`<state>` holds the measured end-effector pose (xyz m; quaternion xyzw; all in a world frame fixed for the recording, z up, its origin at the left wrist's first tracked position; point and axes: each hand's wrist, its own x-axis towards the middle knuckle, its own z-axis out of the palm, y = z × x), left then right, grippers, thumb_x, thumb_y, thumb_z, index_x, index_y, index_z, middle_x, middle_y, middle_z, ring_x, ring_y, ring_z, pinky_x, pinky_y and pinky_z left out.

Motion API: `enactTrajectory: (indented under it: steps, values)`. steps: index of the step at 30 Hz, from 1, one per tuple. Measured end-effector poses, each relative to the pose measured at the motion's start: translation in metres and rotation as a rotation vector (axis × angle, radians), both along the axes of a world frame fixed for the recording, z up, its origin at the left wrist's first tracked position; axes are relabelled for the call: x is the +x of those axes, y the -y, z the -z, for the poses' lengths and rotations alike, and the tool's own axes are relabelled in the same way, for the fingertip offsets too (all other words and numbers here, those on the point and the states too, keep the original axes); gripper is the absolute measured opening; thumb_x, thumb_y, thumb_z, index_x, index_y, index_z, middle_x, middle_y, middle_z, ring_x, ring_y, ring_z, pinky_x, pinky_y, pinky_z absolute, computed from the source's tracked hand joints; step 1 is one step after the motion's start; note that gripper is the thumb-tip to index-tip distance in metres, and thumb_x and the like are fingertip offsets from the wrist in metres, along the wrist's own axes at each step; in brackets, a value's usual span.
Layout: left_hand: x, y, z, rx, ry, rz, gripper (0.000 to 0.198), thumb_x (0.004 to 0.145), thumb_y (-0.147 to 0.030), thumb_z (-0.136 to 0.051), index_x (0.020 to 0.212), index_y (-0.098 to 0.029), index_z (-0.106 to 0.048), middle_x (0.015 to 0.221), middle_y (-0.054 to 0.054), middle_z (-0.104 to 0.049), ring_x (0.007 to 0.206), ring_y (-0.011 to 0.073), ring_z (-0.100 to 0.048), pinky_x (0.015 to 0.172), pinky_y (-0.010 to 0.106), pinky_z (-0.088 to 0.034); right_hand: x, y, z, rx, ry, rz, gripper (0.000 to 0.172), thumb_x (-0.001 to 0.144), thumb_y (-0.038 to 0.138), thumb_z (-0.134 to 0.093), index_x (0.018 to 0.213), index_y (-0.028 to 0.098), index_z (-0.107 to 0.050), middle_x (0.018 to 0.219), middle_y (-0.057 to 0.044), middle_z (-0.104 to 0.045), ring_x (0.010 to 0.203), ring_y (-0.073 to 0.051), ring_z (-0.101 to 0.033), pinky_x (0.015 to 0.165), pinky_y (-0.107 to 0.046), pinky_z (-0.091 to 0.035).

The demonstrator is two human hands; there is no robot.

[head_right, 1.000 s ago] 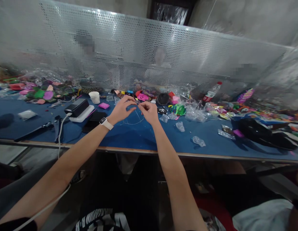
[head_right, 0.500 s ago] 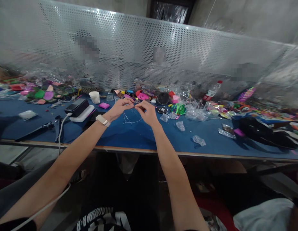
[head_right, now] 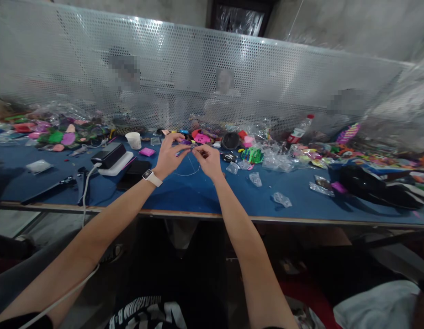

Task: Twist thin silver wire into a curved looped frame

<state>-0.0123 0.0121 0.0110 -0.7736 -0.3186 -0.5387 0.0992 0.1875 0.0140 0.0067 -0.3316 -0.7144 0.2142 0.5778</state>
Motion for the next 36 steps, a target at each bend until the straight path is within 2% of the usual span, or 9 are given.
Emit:
enactTrajectory:
  steps: [6, 12, 17, 24, 27, 29, 33, 36]
  values:
    - [0.000, 0.001, -0.001, -0.038, -0.048, -0.001, 0.015, 0.107, -0.035, -0.067, 0.105, -0.026, -0.080, 0.142, 0.010, -0.067, 0.131, 0.0314, -0.061, 0.115, 0.057, -0.047, 0.002, 0.004, -0.004, 0.111, 0.056, 0.055, 0.031, 0.096, 0.055, -0.076, 0.087, 0.025, -0.080, 0.084, -0.003, -0.074, 0.072, -0.020, -0.063, 0.068, -0.036, -0.051]
    - [-0.003, -0.008, 0.000, -0.101, -0.058, 0.122, 0.011, 0.108, -0.029, -0.067, 0.103, -0.024, -0.076, 0.138, 0.012, -0.066, 0.132, 0.0297, -0.061, 0.117, 0.058, -0.048, 0.006, 0.005, -0.005, 0.160, 0.147, 0.072, 0.025, 0.100, 0.048, -0.074, 0.088, 0.026, -0.080, 0.086, -0.004, -0.074, 0.075, -0.022, -0.063, 0.071, -0.038, -0.053]
    - [-0.008, -0.014, -0.005, -0.160, -0.088, 0.253, 0.005, 0.106, -0.024, -0.069, 0.103, -0.022, -0.072, 0.131, 0.012, -0.067, 0.131, 0.0265, -0.063, 0.116, 0.052, -0.053, 0.011, 0.006, -0.008, 0.245, 0.238, 0.059, 0.016, 0.102, 0.037, -0.072, 0.093, 0.027, -0.080, 0.088, -0.004, -0.074, 0.080, -0.023, -0.065, 0.079, -0.040, -0.054]
    - [-0.011, -0.016, -0.011, -0.198, -0.085, 0.312, 0.005, 0.104, -0.019, -0.070, 0.100, -0.022, -0.071, 0.126, 0.010, -0.068, 0.122, 0.0241, -0.066, 0.111, 0.048, -0.056, 0.011, 0.011, -0.015, 0.264, 0.260, 0.063, 0.016, 0.102, 0.036, -0.072, 0.094, 0.027, -0.082, 0.087, -0.005, -0.075, 0.079, -0.023, -0.065, 0.078, -0.040, -0.054]
    - [-0.009, -0.014, -0.010, -0.207, -0.080, 0.304, 0.005, 0.105, -0.019, -0.068, 0.100, -0.021, -0.068, 0.120, 0.010, -0.069, 0.113, 0.0231, -0.069, 0.103, 0.044, -0.059, 0.009, 0.007, -0.013, 0.195, 0.168, 0.021, 0.018, 0.099, 0.041, -0.076, 0.091, 0.025, -0.082, 0.088, -0.005, -0.076, 0.079, -0.022, -0.067, 0.075, -0.038, -0.055]
    - [-0.005, -0.009, -0.009, -0.221, -0.088, 0.239, 0.005, 0.107, -0.018, -0.063, 0.103, -0.020, -0.066, 0.115, 0.010, -0.069, 0.105, 0.0226, -0.069, 0.094, 0.040, -0.060, 0.008, 0.002, -0.009, 0.080, 0.079, -0.022, 0.023, 0.096, 0.047, -0.079, 0.094, 0.024, -0.081, 0.083, -0.003, -0.075, 0.074, -0.020, -0.066, 0.069, -0.035, -0.054]
    - [0.003, 0.002, -0.007, -0.275, -0.144, 0.098, 0.007, 0.110, -0.016, -0.056, 0.110, -0.020, -0.062, 0.108, 0.009, -0.071, 0.094, 0.0226, -0.070, 0.084, 0.036, -0.057, 0.005, -0.004, -0.006, -0.152, -0.089, -0.118, 0.044, 0.085, 0.060, -0.087, 0.109, 0.023, -0.079, 0.071, 0.002, -0.068, 0.066, -0.017, -0.064, 0.059, -0.030, -0.051]
    - [0.006, 0.004, -0.006, -0.266, -0.140, 0.067, 0.007, 0.110, -0.015, -0.055, 0.110, -0.020, -0.060, 0.105, 0.008, -0.073, 0.093, 0.0229, -0.071, 0.083, 0.036, -0.055, 0.002, -0.003, -0.006, -0.199, -0.159, -0.141, 0.053, 0.079, 0.065, -0.091, 0.108, 0.023, -0.078, 0.070, 0.002, -0.069, 0.065, -0.016, -0.064, 0.061, -0.031, -0.053]
